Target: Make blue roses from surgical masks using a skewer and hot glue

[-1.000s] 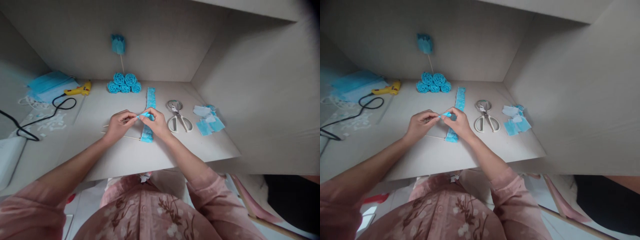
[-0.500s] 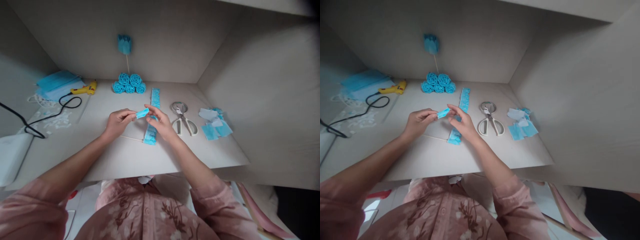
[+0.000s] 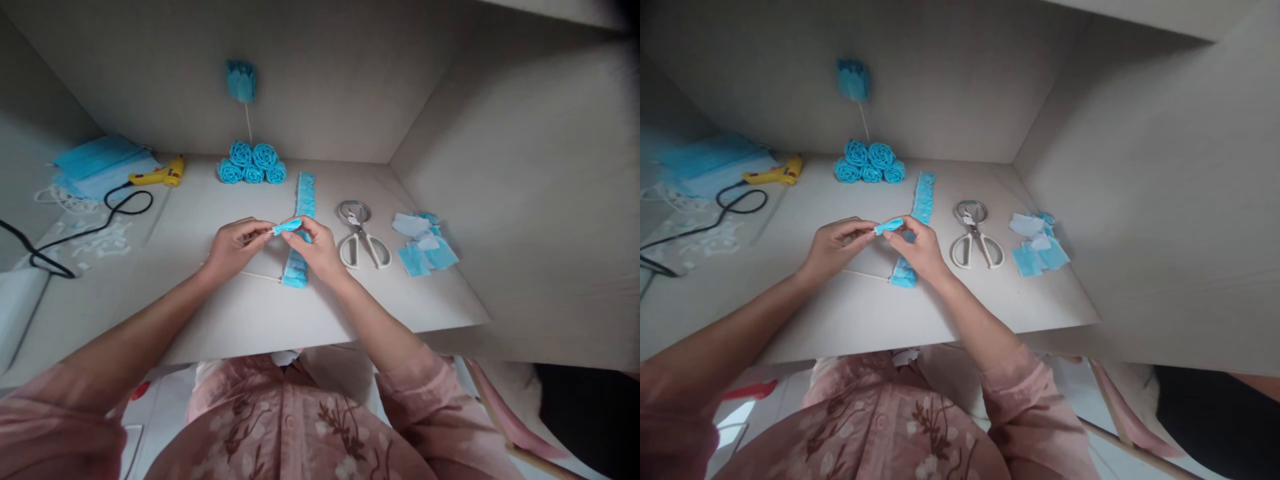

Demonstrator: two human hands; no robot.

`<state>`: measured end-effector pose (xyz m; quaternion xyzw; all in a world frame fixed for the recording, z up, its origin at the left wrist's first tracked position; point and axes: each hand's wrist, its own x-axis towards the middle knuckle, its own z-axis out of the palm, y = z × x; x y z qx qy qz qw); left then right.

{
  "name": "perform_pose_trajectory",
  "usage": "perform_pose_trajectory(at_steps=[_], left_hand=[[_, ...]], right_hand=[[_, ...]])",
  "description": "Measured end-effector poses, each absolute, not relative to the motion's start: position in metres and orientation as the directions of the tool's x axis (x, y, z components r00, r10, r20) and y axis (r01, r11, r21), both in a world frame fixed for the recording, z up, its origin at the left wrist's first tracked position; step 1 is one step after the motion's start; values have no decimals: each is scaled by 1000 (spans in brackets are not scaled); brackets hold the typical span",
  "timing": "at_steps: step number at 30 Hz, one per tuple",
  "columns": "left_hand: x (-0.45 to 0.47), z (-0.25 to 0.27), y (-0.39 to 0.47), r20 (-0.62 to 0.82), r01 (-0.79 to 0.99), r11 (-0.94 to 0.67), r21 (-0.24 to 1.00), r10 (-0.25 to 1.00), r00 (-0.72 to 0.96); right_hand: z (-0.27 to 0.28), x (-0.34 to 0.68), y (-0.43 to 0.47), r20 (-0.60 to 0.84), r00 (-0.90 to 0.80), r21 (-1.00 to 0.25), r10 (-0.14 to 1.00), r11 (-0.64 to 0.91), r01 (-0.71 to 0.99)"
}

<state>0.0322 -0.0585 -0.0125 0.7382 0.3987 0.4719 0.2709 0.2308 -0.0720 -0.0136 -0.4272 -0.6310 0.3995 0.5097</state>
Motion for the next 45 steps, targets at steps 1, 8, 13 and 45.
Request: perform_pose_trajectory(at_steps=[1,8,13,45], left_hand=[[33,-13,-58,487,331,-535,777,844,223],[30,-17,-56,495,358,-537,764,843,209],[29,-16,-57,469,359,-524,772,851,235],[27,-26,-49,594,387,-620,682,779,202]], right_hand=[[-13,231,-72,306,-104,-938,946,319,139],[-10,230,-75,308,-102,-943,946,318,100],[-7,230,-77,301,-99,-947,949,309,89],[-14,234,-70,352,-98,-927,931,361,103]])
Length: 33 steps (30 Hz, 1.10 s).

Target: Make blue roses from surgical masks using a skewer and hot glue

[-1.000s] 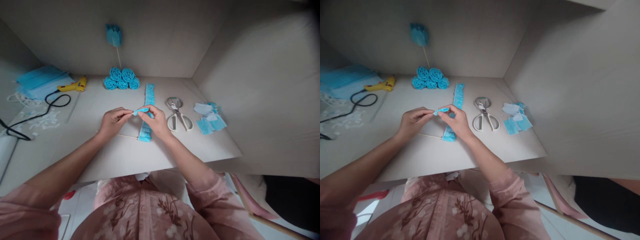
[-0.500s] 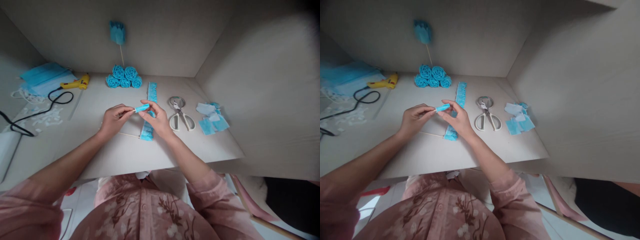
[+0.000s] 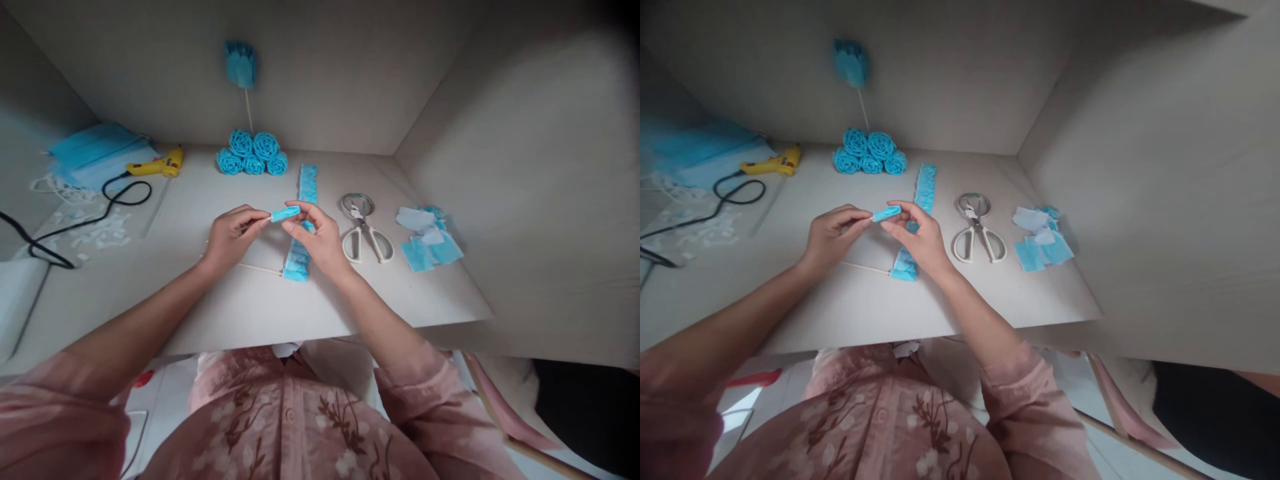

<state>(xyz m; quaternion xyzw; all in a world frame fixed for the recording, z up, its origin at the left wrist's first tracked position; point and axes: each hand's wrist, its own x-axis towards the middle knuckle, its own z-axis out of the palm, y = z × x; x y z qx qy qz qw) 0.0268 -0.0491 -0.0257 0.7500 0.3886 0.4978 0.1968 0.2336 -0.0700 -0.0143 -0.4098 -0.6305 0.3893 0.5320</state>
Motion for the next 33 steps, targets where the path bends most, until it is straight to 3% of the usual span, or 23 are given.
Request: perform_pose_trajectory(at_steps=[19,33], left_hand=[[27,-25,-49,571,426,-593,683,797,196],[29,-22,-52,630,461,-640,614,750,203]], right_hand=[[-21,234,-66,325,7,-942,946,324,85],[-16,234,-69,299,-55,-945,953,304,123]])
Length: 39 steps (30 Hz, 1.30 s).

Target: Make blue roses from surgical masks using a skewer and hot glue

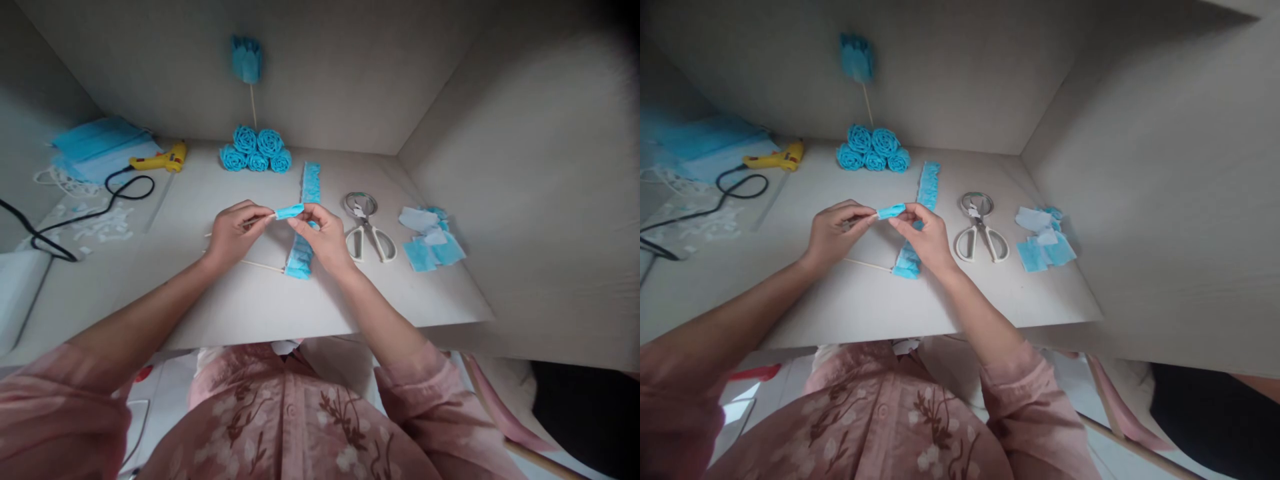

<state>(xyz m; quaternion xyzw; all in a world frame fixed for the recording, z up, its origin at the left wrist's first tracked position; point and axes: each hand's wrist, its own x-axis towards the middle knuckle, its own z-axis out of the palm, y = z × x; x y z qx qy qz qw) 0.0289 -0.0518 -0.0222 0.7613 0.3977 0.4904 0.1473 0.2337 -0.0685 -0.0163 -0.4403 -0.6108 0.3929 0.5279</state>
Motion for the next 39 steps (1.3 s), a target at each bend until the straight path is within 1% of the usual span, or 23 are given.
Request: perform_pose_trajectory(at_steps=[5,11,18,25,28,34,36,39], left_hand=[[28,-18,-53,630,503,-639,582,746,217],[27,-18,-54,617,527,-630,570,752,230],[28,-19,-54,631,526,-650,548,735,250],[27,-20,-52,644,531,-656,537,725,244],[27,-20,-53,637,526,-653,545,731,247],[27,-21,-54,605,504,-618,604,767,214],[26,-22,-54,608,509,-621,596,763,219],[27,-22,-54,633,516,-662,544,727,266]], right_hand=[[-16,233,-70,285,-90,-948,954,295,118],[-16,233,-70,281,-85,-948,956,290,132],[-21,234,-67,291,-22,-948,957,291,130],[-17,235,-66,345,7,-936,939,343,79],[-15,236,-68,327,-17,-941,945,327,90],[-17,236,-69,296,-131,-951,946,304,48],[-18,235,-68,289,-140,-950,947,302,79],[-16,235,-69,293,-126,-940,948,310,142]])
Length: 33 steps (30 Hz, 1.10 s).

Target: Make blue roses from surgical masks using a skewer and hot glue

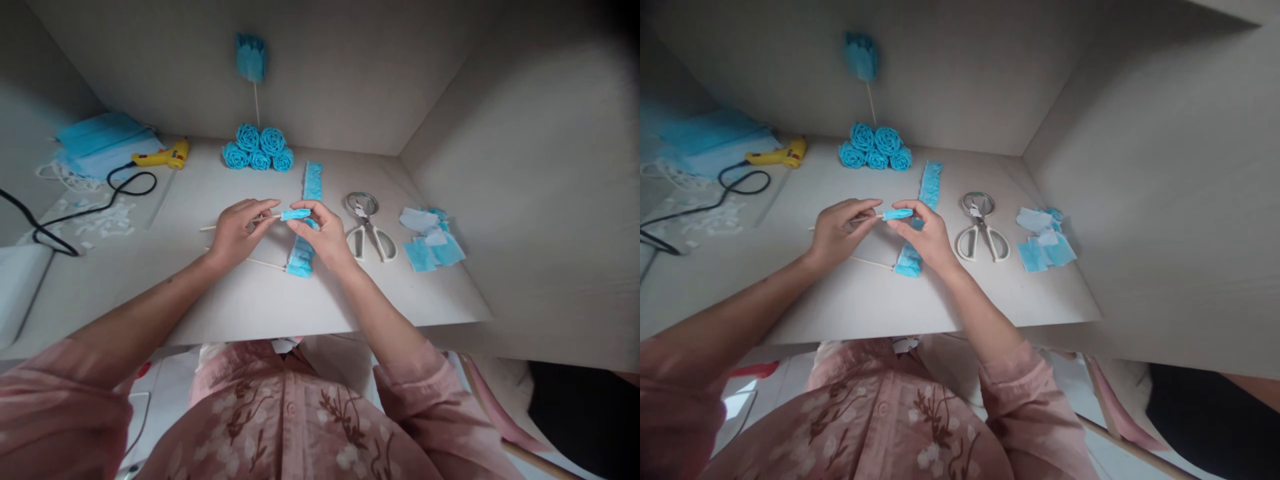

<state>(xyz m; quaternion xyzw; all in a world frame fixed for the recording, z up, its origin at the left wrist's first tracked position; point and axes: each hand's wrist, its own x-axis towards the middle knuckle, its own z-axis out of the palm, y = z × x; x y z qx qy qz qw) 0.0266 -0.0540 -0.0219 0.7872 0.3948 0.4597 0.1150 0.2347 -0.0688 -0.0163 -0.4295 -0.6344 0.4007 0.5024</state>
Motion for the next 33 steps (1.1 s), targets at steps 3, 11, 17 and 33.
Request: perform_pose_trajectory(at_steps=[3,11,17,33], left_hand=[[28,-21,-55,660,494,-724,482,671,338],[29,-17,-57,668,467,-739,485,658,347],[29,-17,-59,638,486,-699,525,701,319],[8,-31,-28,604,579,-605,546,764,228]], right_hand=[[-14,234,-71,301,-112,-932,947,317,179],[-11,233,-73,313,-133,-926,940,333,178],[-11,232,-74,327,-129,-909,936,349,230],[-20,256,-50,392,85,-917,916,382,113]])
